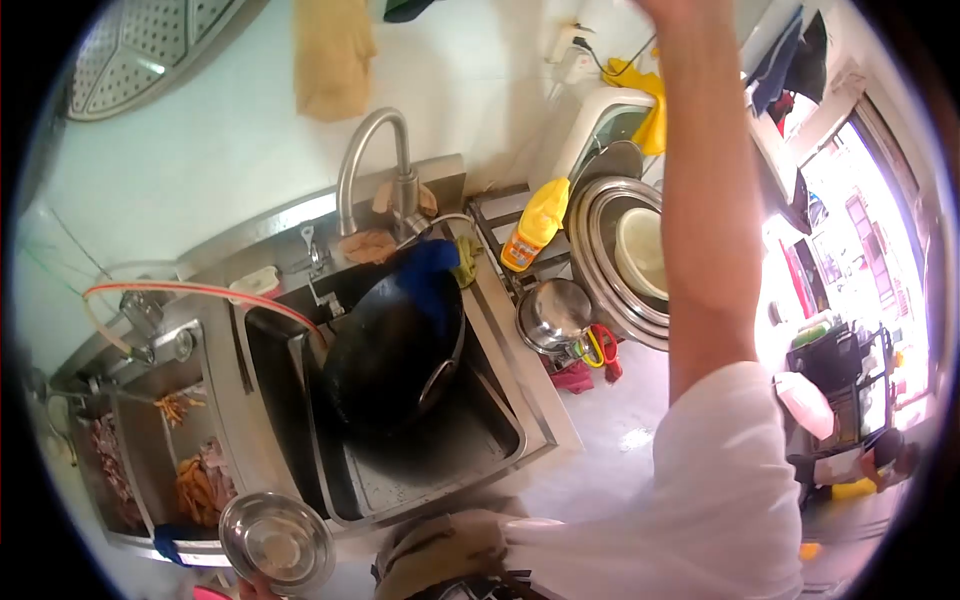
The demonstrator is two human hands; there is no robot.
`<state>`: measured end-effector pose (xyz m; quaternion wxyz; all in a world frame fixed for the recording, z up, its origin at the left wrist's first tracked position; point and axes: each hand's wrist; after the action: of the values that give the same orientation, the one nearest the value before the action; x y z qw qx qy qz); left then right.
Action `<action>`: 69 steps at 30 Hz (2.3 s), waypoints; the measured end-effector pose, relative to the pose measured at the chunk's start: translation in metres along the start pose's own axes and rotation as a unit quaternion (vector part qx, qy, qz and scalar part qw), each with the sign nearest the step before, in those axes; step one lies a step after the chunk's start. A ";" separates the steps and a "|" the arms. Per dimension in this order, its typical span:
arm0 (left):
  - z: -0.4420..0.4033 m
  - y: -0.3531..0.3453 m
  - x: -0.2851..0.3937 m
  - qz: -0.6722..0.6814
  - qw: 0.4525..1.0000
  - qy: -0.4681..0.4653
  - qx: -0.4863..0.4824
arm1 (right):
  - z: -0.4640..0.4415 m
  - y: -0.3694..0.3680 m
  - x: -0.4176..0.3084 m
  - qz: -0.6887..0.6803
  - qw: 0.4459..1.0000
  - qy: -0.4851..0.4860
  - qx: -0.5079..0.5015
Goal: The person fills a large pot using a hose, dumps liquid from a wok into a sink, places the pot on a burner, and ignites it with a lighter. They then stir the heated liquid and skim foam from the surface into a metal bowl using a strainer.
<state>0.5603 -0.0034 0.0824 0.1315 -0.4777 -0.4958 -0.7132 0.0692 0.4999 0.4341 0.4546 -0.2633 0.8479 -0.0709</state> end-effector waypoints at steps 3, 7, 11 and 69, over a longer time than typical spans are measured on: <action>0.004 0.005 0.008 0.056 0.998 0.017 0.006 | 0.070 0.046 0.034 0.052 0.997 -0.027 0.048; 0.017 0.012 0.036 0.028 0.999 0.038 -0.020 | 0.195 0.046 0.050 0.204 0.951 -0.091 0.216; -0.003 0.023 -0.022 -0.003 1.000 0.005 -0.028 | 0.322 0.065 0.051 0.254 0.900 -0.193 0.297; 0.067 -0.063 -0.038 -0.227 0.941 -0.216 -0.125 | 0.499 0.287 0.207 0.104 0.799 -0.491 0.331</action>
<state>0.5751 0.0714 0.0180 -0.2048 -0.5082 -0.5143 -0.6598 0.2704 0.6975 -0.1090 0.8742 -0.0065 0.4583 -0.1601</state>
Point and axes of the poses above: each hand's wrist, its own z-axis away from the middle knuckle, its own y-axis out of the back of the hand, x = y × z, and after that the axes turned 14 degrees about z, right-handed
